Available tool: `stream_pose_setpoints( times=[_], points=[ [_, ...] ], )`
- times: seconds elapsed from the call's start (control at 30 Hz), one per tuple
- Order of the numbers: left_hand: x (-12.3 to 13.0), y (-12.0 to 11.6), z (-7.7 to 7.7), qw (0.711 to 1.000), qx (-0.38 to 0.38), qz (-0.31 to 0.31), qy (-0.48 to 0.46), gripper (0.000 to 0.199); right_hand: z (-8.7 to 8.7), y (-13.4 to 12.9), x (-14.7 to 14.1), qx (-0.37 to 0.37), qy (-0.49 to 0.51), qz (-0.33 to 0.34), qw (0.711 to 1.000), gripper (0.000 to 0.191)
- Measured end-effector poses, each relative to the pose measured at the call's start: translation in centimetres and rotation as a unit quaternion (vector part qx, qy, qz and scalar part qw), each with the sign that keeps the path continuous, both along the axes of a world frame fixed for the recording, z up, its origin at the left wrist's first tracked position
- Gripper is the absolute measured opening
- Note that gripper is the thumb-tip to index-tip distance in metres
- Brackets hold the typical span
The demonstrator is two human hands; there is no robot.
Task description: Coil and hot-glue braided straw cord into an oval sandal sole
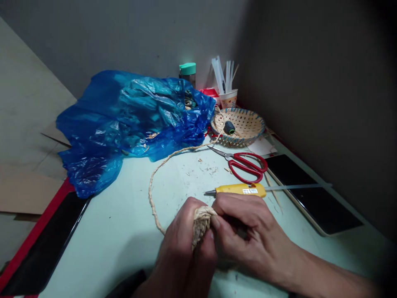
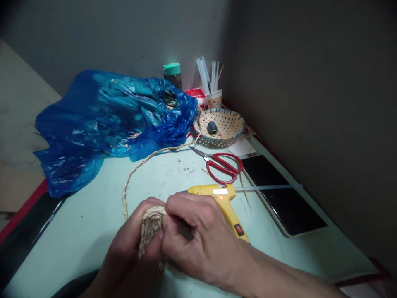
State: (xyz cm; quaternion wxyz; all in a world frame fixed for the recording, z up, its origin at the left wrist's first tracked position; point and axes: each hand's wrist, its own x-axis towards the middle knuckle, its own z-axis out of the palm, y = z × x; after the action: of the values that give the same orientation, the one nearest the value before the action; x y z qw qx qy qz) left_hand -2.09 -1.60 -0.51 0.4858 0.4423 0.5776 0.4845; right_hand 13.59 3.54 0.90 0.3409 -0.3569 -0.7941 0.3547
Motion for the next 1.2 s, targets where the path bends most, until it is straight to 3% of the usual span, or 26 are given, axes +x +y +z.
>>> stream_pose_setpoints(
  times=[0.2, 0.3, 0.4, 0.5, 0.63, 0.7, 0.77, 0.87, 1.03, 1.1, 1.2],
  points=[
    [0.1, 0.8, 1.1, 0.999, 0.002, -0.038, 0.009, 0.018, 0.7, 0.5, 0.3, -0.044, -0.011, -0.006, 0.999, 0.027],
    [-0.2, 1.4, 1.6, 0.996, 0.028, -0.077, -0.033, 0.038, 1.4, 1.1, 0.6, -0.094, -0.014, -0.026, 0.995, 0.028],
    [-1.2, 2.1, 1.9, 0.995, 0.012, -0.046, -0.093, 0.053, 1.7, 2.0, 1.0, -0.122, -0.011, -0.033, 0.992, 0.026],
    [-2.1, 2.7, 2.3, 0.992, 0.022, -0.033, -0.123, 0.037, 1.8, 2.7, 1.5, -0.145, -0.004, 0.02, 0.989, 0.03],
    [-2.1, 2.6, 2.8, 0.994, 0.006, -0.106, -0.039, 0.018, 1.8, 2.8, 2.0, -0.167, -0.008, 0.127, 0.978, 0.037],
    [-2.0, 2.5, 2.9, 0.994, 0.004, -0.112, -0.019, 0.017, 1.7, 2.6, 1.9, -0.15, -0.019, 0.145, 0.978, 0.04],
    [-1.9, 2.4, 2.8, 0.995, 0.006, -0.098, -0.019, 0.018, 1.6, 2.4, 1.8, -0.105, -0.035, 0.123, 0.986, 0.039],
    [-2.0, 2.6, 2.4, 0.997, -0.001, -0.069, -0.029, 0.02, 1.3, 2.0, 1.5, 0.0, -0.049, 0.034, 0.998, 0.03],
    [-2.0, 3.1, 1.9, 0.997, 0.032, 0.018, -0.069, 0.02, 1.2, 1.3, 1.8, 0.154, 0.023, -0.12, 0.981, 0.018],
    [-2.0, 3.3, 2.0, 0.994, 0.037, 0.044, -0.094, 0.021, 1.2, 1.1, 2.2, 0.152, 0.062, -0.164, 0.973, 0.012],
    [-2.3, 3.5, 2.4, 0.985, 0.02, 0.076, -0.151, 0.022, 1.0, 1.2, 2.9, 0.072, 0.156, -0.205, 0.963, 0.013]
  ],
)
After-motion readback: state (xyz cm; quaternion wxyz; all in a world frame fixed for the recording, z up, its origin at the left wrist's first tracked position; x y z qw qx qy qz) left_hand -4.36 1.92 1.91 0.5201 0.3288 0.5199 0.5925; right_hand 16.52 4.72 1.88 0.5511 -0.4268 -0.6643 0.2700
